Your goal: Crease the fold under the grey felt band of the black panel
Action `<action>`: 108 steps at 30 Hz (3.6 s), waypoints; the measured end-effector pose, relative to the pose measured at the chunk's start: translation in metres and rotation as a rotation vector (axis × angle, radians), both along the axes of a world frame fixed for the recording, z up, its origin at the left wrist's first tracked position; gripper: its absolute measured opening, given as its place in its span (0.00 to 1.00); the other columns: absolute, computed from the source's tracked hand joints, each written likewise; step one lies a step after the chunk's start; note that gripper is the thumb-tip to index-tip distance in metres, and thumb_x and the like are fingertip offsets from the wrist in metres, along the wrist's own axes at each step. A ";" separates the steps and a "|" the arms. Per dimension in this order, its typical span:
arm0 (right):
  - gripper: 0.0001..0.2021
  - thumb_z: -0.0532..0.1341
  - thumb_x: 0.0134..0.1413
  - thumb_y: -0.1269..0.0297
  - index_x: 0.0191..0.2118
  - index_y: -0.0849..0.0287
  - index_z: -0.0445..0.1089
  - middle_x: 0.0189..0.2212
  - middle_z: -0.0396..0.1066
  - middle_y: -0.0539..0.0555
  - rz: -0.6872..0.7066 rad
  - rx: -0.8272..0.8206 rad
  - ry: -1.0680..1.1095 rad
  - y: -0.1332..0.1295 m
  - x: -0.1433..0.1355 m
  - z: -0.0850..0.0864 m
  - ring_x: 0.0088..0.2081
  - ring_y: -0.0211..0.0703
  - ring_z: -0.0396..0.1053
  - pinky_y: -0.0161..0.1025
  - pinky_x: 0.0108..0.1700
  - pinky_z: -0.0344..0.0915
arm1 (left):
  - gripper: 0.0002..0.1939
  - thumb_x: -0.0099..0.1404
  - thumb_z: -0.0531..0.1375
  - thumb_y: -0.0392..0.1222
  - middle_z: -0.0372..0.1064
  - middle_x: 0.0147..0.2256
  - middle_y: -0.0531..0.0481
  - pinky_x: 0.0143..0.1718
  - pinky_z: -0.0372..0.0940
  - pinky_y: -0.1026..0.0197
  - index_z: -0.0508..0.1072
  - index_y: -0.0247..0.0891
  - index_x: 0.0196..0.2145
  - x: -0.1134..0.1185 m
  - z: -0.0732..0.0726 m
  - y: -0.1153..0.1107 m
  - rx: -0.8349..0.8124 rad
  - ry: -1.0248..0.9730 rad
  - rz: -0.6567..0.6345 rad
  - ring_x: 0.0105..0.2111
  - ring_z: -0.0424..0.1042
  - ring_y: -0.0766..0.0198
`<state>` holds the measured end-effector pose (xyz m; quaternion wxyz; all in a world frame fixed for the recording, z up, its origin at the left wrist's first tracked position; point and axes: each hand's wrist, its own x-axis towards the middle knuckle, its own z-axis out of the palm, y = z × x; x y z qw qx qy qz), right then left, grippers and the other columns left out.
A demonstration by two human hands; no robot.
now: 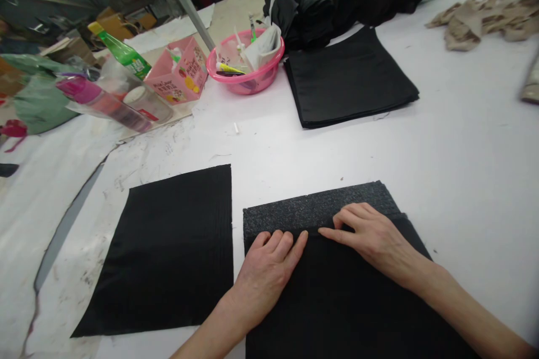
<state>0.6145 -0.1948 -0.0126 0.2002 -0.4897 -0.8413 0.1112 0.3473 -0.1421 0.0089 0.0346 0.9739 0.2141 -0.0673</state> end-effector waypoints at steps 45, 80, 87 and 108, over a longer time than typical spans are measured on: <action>0.16 0.53 0.67 0.70 0.54 0.46 0.69 0.37 0.65 0.52 -0.116 0.024 0.016 -0.019 0.033 0.000 0.41 0.40 0.61 0.41 0.43 0.58 | 0.26 0.70 0.46 0.28 0.64 0.49 0.42 0.46 0.60 0.54 0.52 0.31 0.65 0.049 0.003 -0.001 0.014 -0.033 -0.135 0.47 0.64 0.57; 0.16 0.51 0.68 0.69 0.55 0.48 0.67 0.38 0.64 0.53 -0.162 -0.003 -0.056 -0.035 0.057 0.012 0.43 0.41 0.61 0.42 0.47 0.57 | 0.28 0.70 0.50 0.30 0.64 0.43 0.46 0.40 0.62 0.55 0.51 0.36 0.66 0.082 0.005 0.002 -0.042 -0.009 -0.161 0.40 0.63 0.59; 0.16 0.52 0.68 0.69 0.55 0.47 0.67 0.40 0.64 0.53 -0.165 -0.019 -0.063 -0.036 0.065 0.012 0.45 0.41 0.61 0.42 0.48 0.57 | 0.25 0.70 0.49 0.29 0.63 0.45 0.44 0.43 0.62 0.55 0.54 0.29 0.64 0.091 0.002 -0.004 0.015 -0.057 -0.205 0.44 0.63 0.58; 0.15 0.52 0.67 0.71 0.51 0.48 0.70 0.39 0.66 0.53 -0.218 -0.019 -0.007 -0.044 0.081 0.010 0.43 0.41 0.63 0.42 0.45 0.60 | 0.26 0.69 0.50 0.29 0.63 0.46 0.44 0.44 0.62 0.54 0.54 0.30 0.64 0.100 -0.001 -0.006 -0.029 -0.078 -0.180 0.44 0.62 0.57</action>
